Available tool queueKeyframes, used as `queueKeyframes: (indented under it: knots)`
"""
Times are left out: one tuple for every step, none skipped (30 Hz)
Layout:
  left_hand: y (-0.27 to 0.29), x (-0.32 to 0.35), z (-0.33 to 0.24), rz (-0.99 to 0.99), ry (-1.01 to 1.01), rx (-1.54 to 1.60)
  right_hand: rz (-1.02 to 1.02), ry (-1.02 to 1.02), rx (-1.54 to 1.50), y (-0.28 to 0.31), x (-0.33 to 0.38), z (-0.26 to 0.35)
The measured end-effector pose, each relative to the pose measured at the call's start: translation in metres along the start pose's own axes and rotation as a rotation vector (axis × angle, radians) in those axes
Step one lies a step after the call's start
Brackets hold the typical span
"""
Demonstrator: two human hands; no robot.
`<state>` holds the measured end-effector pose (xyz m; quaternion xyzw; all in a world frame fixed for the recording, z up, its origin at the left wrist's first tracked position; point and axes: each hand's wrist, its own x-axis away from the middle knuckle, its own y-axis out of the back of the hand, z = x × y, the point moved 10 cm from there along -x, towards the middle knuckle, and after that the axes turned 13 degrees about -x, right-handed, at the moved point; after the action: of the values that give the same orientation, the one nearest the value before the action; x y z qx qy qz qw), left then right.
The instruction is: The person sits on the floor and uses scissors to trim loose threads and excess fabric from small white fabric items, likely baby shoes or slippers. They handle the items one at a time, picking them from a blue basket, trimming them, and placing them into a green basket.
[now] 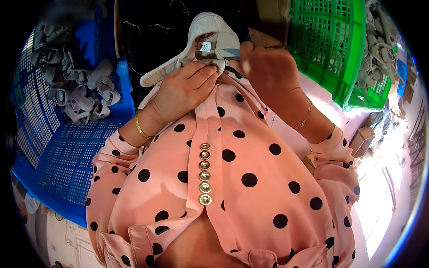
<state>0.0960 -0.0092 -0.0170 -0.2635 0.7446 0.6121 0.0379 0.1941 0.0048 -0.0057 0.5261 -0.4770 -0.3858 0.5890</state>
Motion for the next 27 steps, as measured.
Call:
queueKeyframes:
  knots:
    - [0.0,0.0,0.0,0.0,0.001,0.005,-0.004,-0.011,-0.013,-0.001,0.001,-0.001]
    - [0.0,0.0,0.001,-0.001,0.001,0.009,-0.008,-0.022,-0.026,-0.002,0.001,-0.001]
    - [0.0,0.0,0.001,0.0,0.001,0.009,-0.011,-0.017,-0.031,-0.002,0.001,-0.001]
    - [0.001,0.0,0.001,0.0,0.0,0.009,-0.014,-0.012,-0.036,-0.002,0.0,0.0]
    - [0.001,0.0,0.001,0.0,0.0,0.008,-0.016,-0.007,-0.04,-0.003,0.0,0.001]
    - [0.001,0.0,0.001,0.004,0.001,0.009,-0.016,-0.002,-0.038,-0.003,0.0,0.001]
    - [0.001,0.0,0.001,0.007,0.003,0.009,-0.015,0.003,-0.036,-0.003,-0.001,0.001]
    - [0.0,0.0,0.001,0.011,0.005,0.01,-0.014,0.008,-0.034,-0.003,-0.001,0.001]
    - [0.0,0.0,0.001,0.011,0.006,0.006,-0.033,0.01,-0.031,-0.002,-0.001,0.001]
    - [0.001,0.0,0.001,0.011,0.007,0.003,-0.053,0.011,-0.029,0.0,-0.002,0.003]
    - [0.001,0.0,0.001,0.011,0.008,0.0,-0.072,0.013,-0.026,0.001,-0.002,0.003]
    - [0.001,0.0,0.001,0.009,0.008,0.0,-0.091,-0.013,-0.086,-0.001,-0.001,-0.001]
    - [0.001,0.0,0.001,0.008,0.009,0.001,-0.11,-0.038,-0.145,-0.004,0.0,-0.006]
    - [0.001,0.0,0.001,0.007,0.008,0.001,-0.128,-0.065,-0.204,-0.005,0.002,-0.011]
    - [0.001,0.0,0.001,0.006,0.009,0.0,-0.099,-0.076,-0.2,-0.008,0.003,-0.012]
    - [0.0,0.0,0.001,0.005,0.01,-0.001,-0.07,-0.088,-0.195,-0.009,0.005,-0.012]
    - [0.0,0.001,0.001,0.004,0.01,-0.002,-0.04,-0.1,-0.19,-0.01,0.007,-0.013]
    - [0.0,0.0,0.001,0.005,0.011,0.0,-0.02,-0.092,-0.17,-0.01,0.008,-0.011]
    - [0.0,0.0,0.0,0.005,0.012,0.002,0.001,-0.083,-0.151,-0.008,0.009,-0.01]
    - [-0.001,0.0,0.0,0.005,0.013,0.004,0.021,-0.073,-0.132,-0.008,0.01,-0.01]
    - [-0.001,0.0,0.0,0.007,0.009,0.005,0.015,-0.059,-0.132,-0.007,0.01,-0.009]
    - [-0.001,-0.001,0.0,0.008,0.007,0.006,0.009,-0.043,-0.131,-0.005,0.01,-0.008]
    - [-0.001,-0.001,-0.001,0.01,0.004,0.007,0.003,-0.027,-0.131,-0.004,0.009,-0.007]
    - [-0.001,-0.001,-0.001,0.007,0.006,0.005,-0.006,-0.019,-0.131,-0.002,0.009,-0.007]
    - [-0.002,-0.001,-0.001,0.004,0.008,0.003,-0.015,-0.011,-0.132,-0.001,0.008,-0.006]
    - [-0.002,-0.001,-0.001,0.001,0.009,0.002,-0.024,-0.003,-0.132,0.001,0.007,-0.005]
    - [-0.002,-0.001,-0.001,0.0,0.011,0.001,-0.019,-0.01,-0.133,0.001,0.007,-0.005]
